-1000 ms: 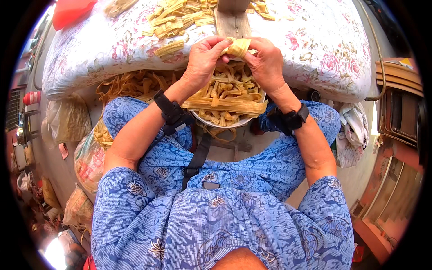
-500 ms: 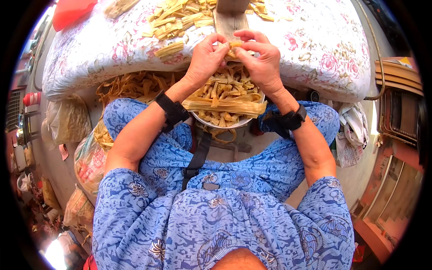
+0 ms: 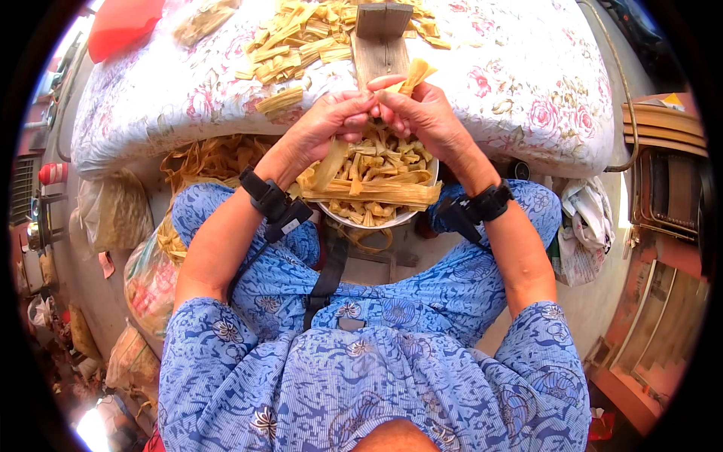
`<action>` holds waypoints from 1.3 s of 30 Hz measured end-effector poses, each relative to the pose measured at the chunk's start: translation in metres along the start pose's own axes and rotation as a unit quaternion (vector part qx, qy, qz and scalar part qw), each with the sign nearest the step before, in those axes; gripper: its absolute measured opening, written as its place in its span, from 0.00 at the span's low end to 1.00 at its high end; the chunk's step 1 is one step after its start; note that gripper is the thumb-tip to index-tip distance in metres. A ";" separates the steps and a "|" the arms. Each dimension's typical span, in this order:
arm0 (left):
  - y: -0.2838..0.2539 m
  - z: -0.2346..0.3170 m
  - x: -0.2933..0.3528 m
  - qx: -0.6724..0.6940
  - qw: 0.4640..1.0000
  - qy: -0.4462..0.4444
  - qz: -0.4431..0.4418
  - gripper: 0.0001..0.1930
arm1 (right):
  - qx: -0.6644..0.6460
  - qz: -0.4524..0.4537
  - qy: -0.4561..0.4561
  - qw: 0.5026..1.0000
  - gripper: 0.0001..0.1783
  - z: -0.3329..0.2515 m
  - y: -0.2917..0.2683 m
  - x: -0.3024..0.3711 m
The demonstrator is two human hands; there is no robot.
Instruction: The person prepares corn husks by stripping them into narrower sections using a small wooden jig with a blade, then rolling and grouping the husks into a bowl.
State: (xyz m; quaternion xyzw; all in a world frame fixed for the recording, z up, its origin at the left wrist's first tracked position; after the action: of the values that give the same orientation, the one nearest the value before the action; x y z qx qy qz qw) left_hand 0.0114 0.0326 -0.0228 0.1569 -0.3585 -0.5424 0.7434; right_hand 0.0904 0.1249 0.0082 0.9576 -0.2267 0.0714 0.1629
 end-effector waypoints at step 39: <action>0.000 0.030 -0.009 -0.455 0.876 0.161 0.023 0.10 | 0.284 0.045 -0.102 0.952 0.10 -0.015 -0.034 -0.002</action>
State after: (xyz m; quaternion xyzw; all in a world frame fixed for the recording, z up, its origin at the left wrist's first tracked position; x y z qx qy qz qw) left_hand -0.0112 0.0451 -0.0053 -0.1215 0.0486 -0.5958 0.7924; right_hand 0.1027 0.1593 0.0120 0.9552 -0.2554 0.0424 -0.1435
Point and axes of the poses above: each hand's wrist, its own x-axis away from the middle knuckle, its own y-axis out of the palm, z = x × y, the point moved 6 cm from there along -x, towards the middle knuckle, and after that the axes turned 7 degrees about z, right-handed, at the moved point
